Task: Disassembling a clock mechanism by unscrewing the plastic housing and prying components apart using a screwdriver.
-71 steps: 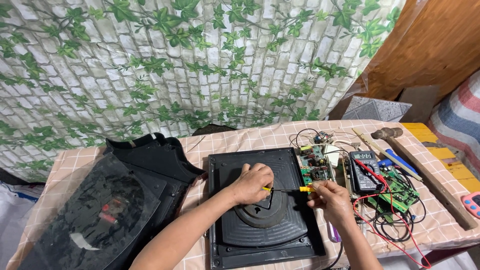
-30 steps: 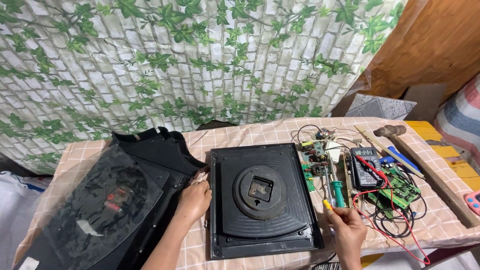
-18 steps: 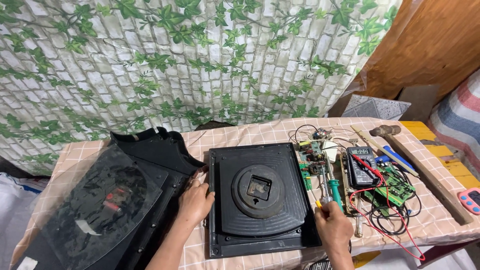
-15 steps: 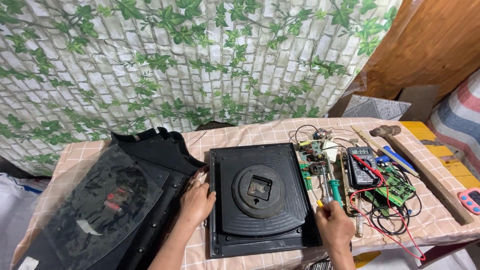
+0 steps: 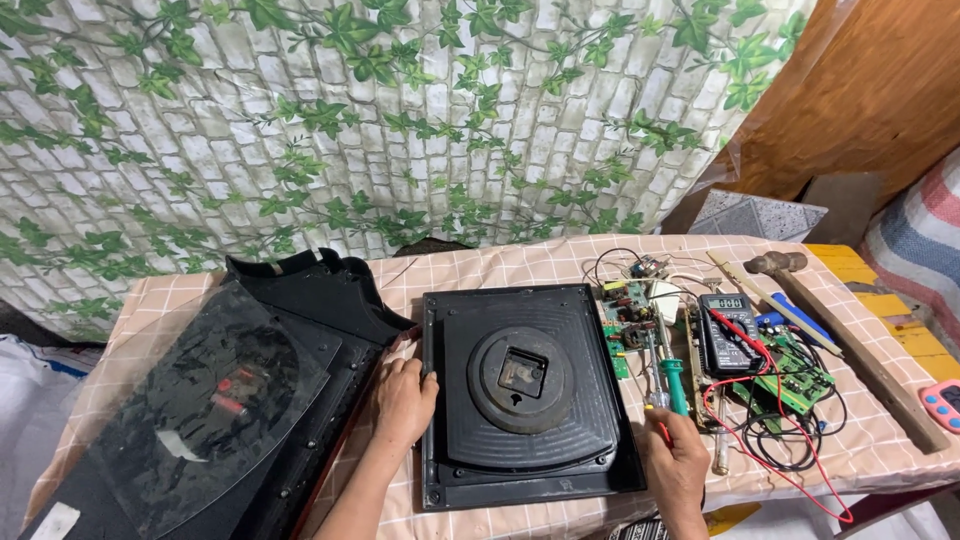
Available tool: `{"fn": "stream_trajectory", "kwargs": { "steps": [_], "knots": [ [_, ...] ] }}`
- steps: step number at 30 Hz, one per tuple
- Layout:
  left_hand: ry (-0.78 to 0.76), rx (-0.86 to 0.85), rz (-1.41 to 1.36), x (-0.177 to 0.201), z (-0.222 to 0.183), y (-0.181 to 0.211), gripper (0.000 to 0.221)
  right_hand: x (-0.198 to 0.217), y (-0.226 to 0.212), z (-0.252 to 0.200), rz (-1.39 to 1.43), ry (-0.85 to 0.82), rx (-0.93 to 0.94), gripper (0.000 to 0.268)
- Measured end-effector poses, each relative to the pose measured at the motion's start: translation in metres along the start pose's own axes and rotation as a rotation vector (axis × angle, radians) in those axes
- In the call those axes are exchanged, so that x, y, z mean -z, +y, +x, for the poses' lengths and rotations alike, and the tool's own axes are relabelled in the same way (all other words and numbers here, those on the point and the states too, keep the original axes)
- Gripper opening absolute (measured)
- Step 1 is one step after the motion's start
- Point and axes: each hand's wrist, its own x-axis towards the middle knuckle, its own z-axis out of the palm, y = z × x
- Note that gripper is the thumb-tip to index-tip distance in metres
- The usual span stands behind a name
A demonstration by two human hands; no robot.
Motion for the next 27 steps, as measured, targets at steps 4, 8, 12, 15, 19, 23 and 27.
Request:
{"fn": "stream_trajectory", "kwargs": {
  "steps": [4,8,12,15,19,23,27],
  "knots": [
    [-0.011,0.045,-0.032,0.002,-0.002,0.004,0.024,-0.006,0.009,-0.008,-0.010,-0.001,0.051,0.021],
    [0.077,0.041,-0.158,0.009,-0.007,0.010,0.021,-0.009,0.001,-0.013,0.142,-0.012,0.105,0.018],
    [0.090,0.096,-0.234,0.017,-0.012,0.019,0.024,-0.006,-0.004,-0.007,0.614,-0.005,-0.119,0.025],
    [0.179,0.019,-0.256,0.006,-0.009,0.007,0.022,0.011,-0.049,-0.008,0.593,-0.104,-0.232,0.041],
    [0.183,0.028,-0.339,0.000,-0.007,0.006,0.034,0.013,-0.068,-0.021,0.396,-0.208,0.000,0.037],
    [0.107,0.119,-0.574,0.016,-0.012,0.019,0.027,0.003,-0.074,-0.027,0.468,-0.245,0.201,0.030],
    [0.114,0.174,-0.648,0.014,-0.013,0.020,0.037,-0.005,-0.030,-0.010,0.041,-0.079,0.237,0.035]
  ]
}}
